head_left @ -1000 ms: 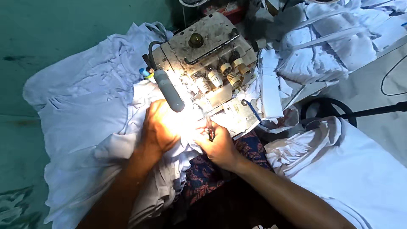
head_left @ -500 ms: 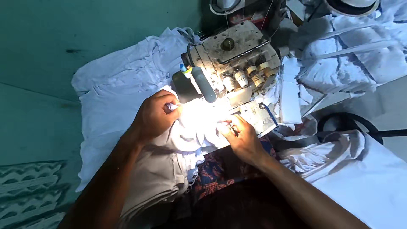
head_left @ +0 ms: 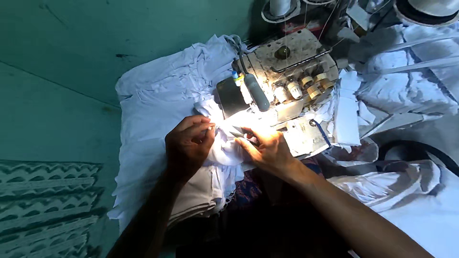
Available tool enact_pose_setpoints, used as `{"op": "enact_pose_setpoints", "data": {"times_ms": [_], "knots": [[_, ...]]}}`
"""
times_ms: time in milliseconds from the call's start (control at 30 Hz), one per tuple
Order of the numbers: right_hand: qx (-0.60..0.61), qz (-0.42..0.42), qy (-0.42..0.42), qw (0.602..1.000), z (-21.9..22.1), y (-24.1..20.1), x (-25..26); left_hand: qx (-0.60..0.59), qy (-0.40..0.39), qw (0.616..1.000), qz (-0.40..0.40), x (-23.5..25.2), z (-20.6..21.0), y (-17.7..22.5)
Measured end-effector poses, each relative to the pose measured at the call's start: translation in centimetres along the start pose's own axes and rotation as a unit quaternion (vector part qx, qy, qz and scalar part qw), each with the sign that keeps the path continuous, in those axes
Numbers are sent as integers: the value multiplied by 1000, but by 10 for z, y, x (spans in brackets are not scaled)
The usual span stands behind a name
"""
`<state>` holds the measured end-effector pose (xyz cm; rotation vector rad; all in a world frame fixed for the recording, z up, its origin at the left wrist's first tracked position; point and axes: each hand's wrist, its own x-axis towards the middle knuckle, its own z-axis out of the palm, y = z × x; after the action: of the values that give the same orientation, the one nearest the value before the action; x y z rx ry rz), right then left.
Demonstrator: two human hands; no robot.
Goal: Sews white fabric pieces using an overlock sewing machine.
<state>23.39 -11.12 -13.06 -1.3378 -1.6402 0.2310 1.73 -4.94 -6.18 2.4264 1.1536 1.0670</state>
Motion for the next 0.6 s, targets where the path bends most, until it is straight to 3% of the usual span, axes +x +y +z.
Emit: {"op": "enact_pose_setpoints", "data": {"times_ms": [233,600], "knots": [[-17,-84,18,996,16,-4,20,9,25,999,30,-7,3,13],[88,24,45,995,10,-7,-2,-46,-7,997,59,4,13,36]]}}
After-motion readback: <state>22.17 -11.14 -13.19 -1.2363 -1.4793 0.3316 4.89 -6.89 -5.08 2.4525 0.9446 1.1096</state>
